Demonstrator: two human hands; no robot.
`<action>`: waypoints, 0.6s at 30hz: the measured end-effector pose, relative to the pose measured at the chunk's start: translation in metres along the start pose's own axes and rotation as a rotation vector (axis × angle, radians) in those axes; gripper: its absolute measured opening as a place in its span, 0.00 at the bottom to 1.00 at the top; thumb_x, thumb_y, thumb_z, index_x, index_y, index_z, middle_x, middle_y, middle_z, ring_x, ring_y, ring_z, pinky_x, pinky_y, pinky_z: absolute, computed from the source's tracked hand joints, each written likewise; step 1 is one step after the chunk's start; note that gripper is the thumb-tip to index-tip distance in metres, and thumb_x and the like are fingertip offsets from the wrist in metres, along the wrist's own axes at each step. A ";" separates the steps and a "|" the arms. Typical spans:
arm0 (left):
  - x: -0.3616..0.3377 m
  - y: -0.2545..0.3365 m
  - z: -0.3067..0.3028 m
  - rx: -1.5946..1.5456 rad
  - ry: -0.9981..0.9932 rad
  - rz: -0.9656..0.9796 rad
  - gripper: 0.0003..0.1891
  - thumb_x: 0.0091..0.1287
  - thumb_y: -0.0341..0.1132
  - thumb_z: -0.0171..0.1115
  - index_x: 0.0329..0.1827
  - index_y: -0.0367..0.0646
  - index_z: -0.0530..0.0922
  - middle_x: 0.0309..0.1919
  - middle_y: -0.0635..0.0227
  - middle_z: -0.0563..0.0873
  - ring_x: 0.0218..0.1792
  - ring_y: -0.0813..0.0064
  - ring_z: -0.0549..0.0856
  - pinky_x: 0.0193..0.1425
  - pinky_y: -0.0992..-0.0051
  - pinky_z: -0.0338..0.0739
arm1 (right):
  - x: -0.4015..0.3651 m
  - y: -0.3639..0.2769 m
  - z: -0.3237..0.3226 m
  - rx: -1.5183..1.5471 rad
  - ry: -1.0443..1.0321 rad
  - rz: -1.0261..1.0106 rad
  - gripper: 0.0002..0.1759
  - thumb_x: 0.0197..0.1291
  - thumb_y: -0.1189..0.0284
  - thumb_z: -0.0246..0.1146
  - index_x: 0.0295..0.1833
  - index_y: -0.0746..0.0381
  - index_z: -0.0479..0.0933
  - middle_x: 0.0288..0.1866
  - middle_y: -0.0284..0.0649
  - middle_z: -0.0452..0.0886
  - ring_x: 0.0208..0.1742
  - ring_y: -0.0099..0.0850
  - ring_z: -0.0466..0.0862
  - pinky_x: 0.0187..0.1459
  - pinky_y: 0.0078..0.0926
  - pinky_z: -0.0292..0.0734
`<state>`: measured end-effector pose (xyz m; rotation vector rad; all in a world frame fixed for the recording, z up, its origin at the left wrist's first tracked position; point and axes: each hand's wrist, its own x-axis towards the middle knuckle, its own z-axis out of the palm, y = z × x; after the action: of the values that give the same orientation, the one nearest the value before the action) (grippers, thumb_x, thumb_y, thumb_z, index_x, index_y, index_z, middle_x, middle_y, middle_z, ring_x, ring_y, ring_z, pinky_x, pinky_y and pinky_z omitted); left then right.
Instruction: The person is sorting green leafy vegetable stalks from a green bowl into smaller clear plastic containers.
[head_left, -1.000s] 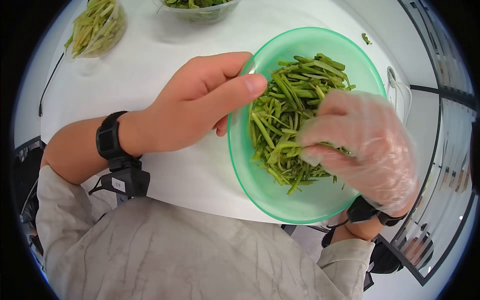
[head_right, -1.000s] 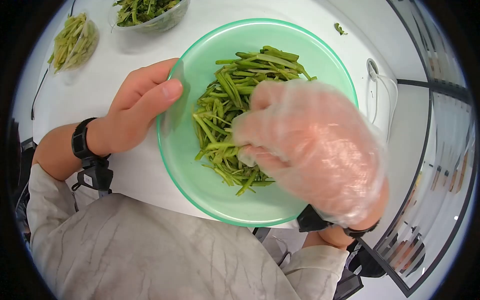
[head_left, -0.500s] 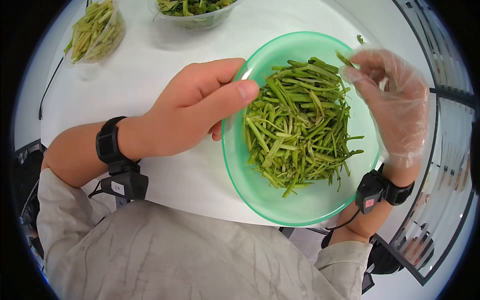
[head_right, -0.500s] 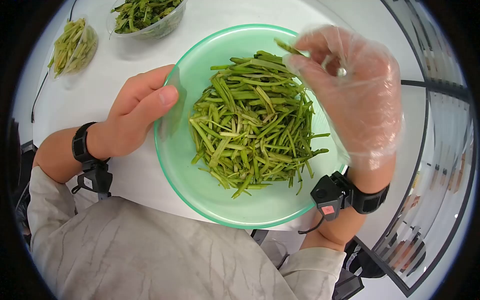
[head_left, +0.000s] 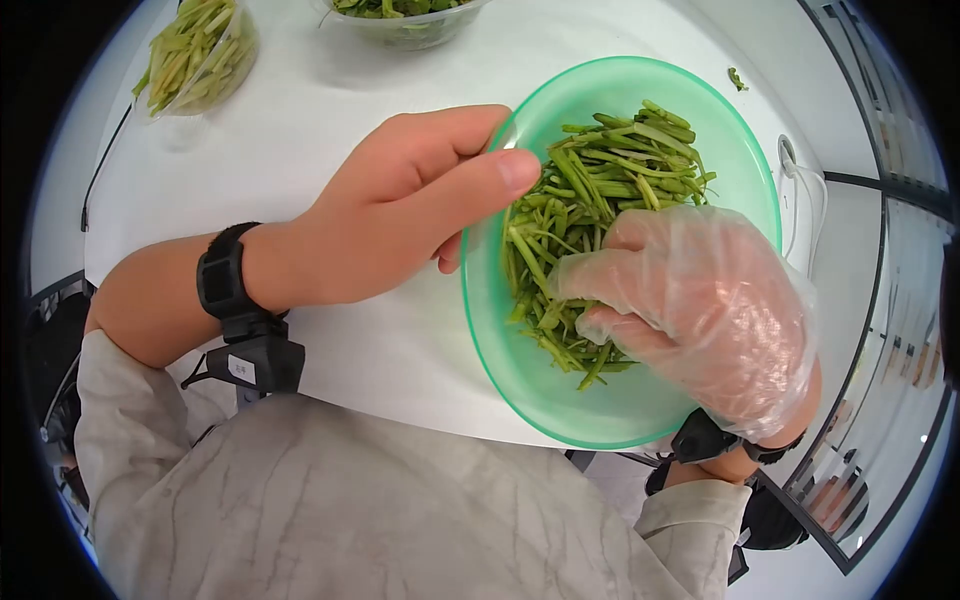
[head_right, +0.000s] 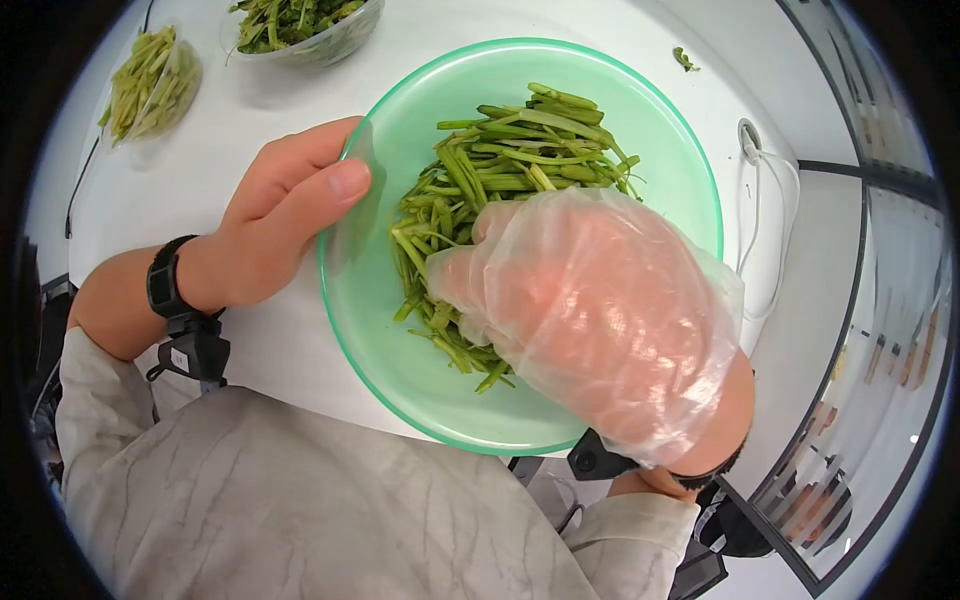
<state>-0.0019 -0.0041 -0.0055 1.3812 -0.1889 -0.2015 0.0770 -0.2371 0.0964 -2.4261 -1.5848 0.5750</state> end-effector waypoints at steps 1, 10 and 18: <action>0.000 -0.001 -0.001 0.002 -0.007 -0.001 0.17 0.88 0.46 0.54 0.49 0.40 0.81 0.31 0.80 0.79 0.26 0.90 0.74 0.29 0.82 0.73 | 0.000 0.000 0.001 -0.034 -0.014 0.014 0.13 0.51 0.71 0.78 0.43 0.54 0.87 0.35 0.37 0.82 0.38 0.44 0.85 0.38 0.45 0.78; -0.002 -0.001 -0.001 -0.021 -0.012 -0.037 0.17 0.88 0.46 0.54 0.49 0.41 0.81 0.31 0.80 0.79 0.25 0.90 0.74 0.29 0.82 0.72 | 0.005 -0.003 0.005 -0.082 -0.025 -0.012 0.10 0.49 0.72 0.78 0.38 0.55 0.88 0.36 0.36 0.83 0.36 0.43 0.85 0.36 0.43 0.78; -0.001 0.004 0.000 -0.020 -0.014 -0.023 0.17 0.88 0.45 0.54 0.55 0.39 0.83 0.33 0.80 0.80 0.26 0.90 0.75 0.29 0.82 0.73 | -0.003 0.018 -0.027 0.075 0.355 0.094 0.08 0.57 0.81 0.76 0.41 0.60 0.88 0.36 0.33 0.86 0.32 0.27 0.82 0.33 0.25 0.76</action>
<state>-0.0025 -0.0036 -0.0018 1.3628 -0.1824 -0.2317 0.1019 -0.2456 0.1151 -2.3918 -1.2886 0.1955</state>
